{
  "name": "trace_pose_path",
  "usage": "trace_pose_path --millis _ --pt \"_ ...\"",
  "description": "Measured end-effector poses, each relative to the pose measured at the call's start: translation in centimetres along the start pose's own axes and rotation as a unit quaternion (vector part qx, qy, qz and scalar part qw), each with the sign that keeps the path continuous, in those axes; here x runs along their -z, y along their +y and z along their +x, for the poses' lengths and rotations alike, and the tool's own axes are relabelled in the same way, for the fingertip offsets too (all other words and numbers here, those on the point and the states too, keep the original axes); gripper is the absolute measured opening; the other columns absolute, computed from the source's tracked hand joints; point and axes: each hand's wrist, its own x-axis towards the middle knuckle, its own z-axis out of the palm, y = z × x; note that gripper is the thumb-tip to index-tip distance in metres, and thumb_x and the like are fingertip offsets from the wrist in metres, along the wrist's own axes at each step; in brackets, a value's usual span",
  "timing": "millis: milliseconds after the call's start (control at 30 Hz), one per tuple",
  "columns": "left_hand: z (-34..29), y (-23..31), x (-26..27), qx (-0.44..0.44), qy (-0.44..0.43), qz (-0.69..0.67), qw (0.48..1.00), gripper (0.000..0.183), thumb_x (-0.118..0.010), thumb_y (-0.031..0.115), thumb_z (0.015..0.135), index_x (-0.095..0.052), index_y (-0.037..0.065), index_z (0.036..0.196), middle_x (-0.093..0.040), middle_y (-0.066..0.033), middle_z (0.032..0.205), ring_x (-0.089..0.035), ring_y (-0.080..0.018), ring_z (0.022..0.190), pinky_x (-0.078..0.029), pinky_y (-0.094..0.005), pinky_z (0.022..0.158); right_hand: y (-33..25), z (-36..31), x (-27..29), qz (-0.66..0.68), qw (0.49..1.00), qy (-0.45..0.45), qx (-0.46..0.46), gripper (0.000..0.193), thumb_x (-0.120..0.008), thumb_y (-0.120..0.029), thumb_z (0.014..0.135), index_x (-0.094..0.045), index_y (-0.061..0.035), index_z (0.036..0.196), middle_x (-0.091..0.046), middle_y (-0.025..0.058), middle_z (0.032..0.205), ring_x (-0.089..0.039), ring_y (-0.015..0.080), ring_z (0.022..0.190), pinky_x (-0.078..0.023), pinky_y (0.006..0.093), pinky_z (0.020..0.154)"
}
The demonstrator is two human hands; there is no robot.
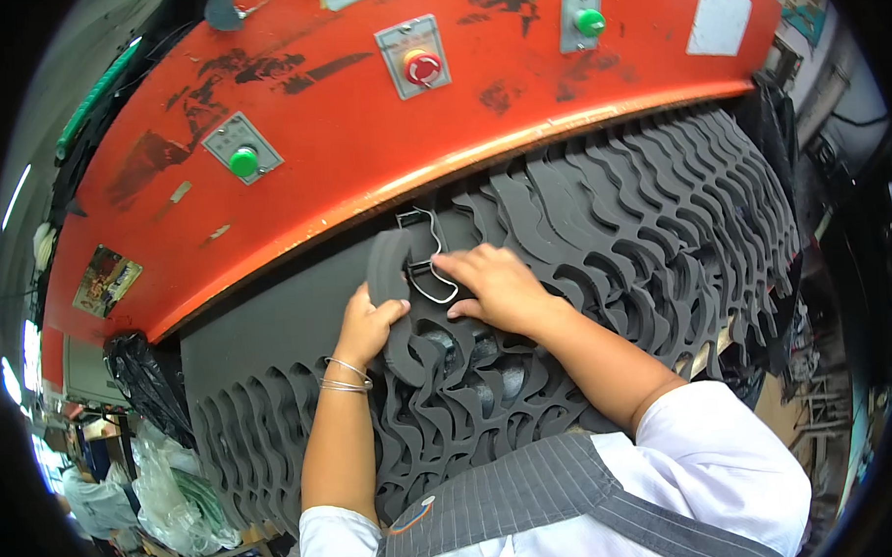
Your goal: The recorder uses a hydraulic press and a shaped cutting die to punch shoe sole shapes out of a large sheet of foam material, then collects the cutouts into a bag.
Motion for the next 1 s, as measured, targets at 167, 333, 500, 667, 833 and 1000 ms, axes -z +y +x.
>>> trace_pose_path --millis 167,333,500,667,833,1000 --pt "-5.0 7.3 0.6 -0.252 0.253 0.052 0.933 0.024 -0.062 0.003 0.084 -0.053 0.000 0.106 -0.060 -0.0046 0.095 -0.058 -0.0110 0.085 -0.048 -0.0258 0.076 -0.3 0.0 9.8 0.079 0.927 0.365 -0.005 0.055 -0.069 -0.033 0.084 -0.052 0.0001 0.126 -0.052 0.0168 0.129 -0.047 0.0323 0.119 -0.038 0.0404 0.100" --pt "-9.4 11.0 1.0 -0.455 0.441 0.241 0.735 0.029 -0.065 0.006 0.084 -0.050 0.001 0.109 -0.057 -0.0078 0.094 -0.058 -0.0171 0.083 -0.047 -0.0304 0.077 2.8 0.4 20.5 -0.143 0.771 0.617 0.057 0.064 -0.045 -0.051 0.094 -0.041 -0.0048 0.138 -0.034 0.0241 0.142 -0.029 0.0386 0.133 -0.021 0.0470 0.110" --pt "-16.6 13.0 -0.4 -0.328 0.354 0.275 0.832 0.023 -0.065 0.009 0.081 -0.053 0.003 0.100 -0.059 -0.0106 0.088 -0.060 -0.0263 0.079 -0.048 -0.0350 0.074 3.0 -2.8 22.7 -0.192 0.787 0.586 -0.017 0.078 -0.038 -0.059 0.094 -0.019 -0.0064 0.148 -0.010 0.0289 0.151 -0.008 0.0435 0.141 -0.008 0.0533 0.112" --pt "-29.6 8.3 -4.9 -0.178 0.206 0.239 0.932 0.033 -0.071 0.023 0.077 -0.057 0.002 0.099 -0.064 -0.0114 0.081 -0.060 -0.0173 0.073 -0.049 -0.0332 0.069 -3.1 -14.4 15.4 -0.077 0.867 0.487 0.075 0.065 -0.061 -0.036 0.087 -0.038 -0.0010 0.137 -0.035 0.0235 0.140 -0.032 0.0374 0.130 -0.024 0.0464 0.108" --pt "-39.8 7.9 -9.3 0.063 -0.069 0.258 0.961 0.042 -0.071 0.033 0.077 -0.060 0.000 0.100 -0.066 -0.0192 0.082 -0.066 -0.0285 0.074 -0.051 -0.0370 0.070 -12.9 -22.8 11.0 0.135 0.973 0.157 0.104 0.030 -0.071 -0.026 0.079 -0.063 -0.0028 0.097 -0.063 0.0122 0.087 -0.060 0.0294 0.081 -0.049 0.0377 0.073" --pt "-45.0 4.4 -11.9 -0.005 0.045 0.360 0.932 0.039 -0.069 0.030 0.077 -0.057 0.000 0.098 -0.064 -0.0224 0.090 -0.060 -0.0398 0.089 -0.048 -0.0441 0.079 -21.3 -30.4 9.7 -0.012 0.981 -0.162 0.105 0.039 -0.071 -0.040 0.077 -0.062 -0.0033 0.085 -0.063 0.0111 0.082 -0.058 0.0308 0.087 -0.046 0.0397 0.079"
